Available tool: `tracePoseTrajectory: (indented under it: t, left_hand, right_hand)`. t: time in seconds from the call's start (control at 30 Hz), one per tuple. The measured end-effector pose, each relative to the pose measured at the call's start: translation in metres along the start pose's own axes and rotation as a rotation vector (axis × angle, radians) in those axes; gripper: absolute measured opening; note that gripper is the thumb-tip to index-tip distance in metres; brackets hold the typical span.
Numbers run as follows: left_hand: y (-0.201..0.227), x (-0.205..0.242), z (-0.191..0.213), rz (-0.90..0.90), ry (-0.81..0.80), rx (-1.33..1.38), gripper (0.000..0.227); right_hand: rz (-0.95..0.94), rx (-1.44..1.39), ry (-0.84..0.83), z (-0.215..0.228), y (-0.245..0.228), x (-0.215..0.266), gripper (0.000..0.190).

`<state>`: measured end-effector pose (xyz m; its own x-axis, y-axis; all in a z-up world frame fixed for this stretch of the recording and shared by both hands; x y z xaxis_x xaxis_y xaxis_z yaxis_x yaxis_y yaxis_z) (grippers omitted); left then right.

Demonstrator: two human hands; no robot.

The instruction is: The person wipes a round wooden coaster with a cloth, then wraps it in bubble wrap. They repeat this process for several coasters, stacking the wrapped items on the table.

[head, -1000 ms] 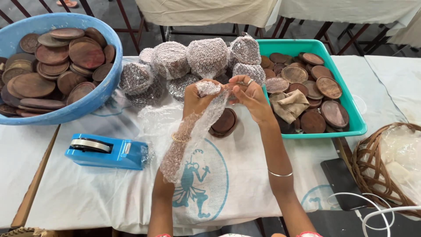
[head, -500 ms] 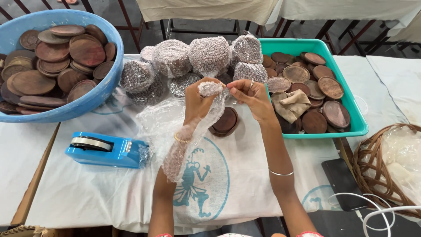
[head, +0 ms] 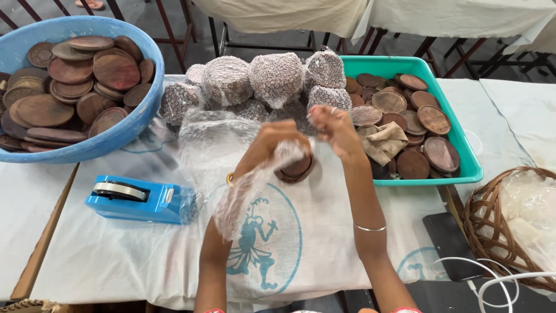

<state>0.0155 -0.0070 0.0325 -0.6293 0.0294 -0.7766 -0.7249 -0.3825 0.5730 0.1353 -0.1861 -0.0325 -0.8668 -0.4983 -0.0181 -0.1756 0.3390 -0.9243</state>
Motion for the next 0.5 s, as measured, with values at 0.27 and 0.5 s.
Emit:
tracePoseTrajectory:
  t: [0.27, 0.5]
  left_hand:
    - [0.028, -0.004, -0.002, -0.122, -0.229, -0.149, 0.051]
    - [0.012, -0.004, 0.002, -0.123, -0.132, -0.219, 0.045]
  right_hand:
    - [0.249, 0.084, 0.347, 0.017, -0.051, 0.018, 0.016]
    - [0.322, -0.177, 0.214, 0.034, -0.05, 0.014, 0.017]
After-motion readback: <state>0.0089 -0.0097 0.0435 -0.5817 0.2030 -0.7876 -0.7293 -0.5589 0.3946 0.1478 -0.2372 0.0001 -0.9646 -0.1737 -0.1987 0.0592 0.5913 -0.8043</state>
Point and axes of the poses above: each hand's wrist, its own x-axis away from the middle knuckle, its own z-axis out of the back of the hand, y = z × x, the point moved 4 cm from there along -x, towards the middle knuckle, and after that the axes turned 8 degrees about y, right-handed, at the moved point
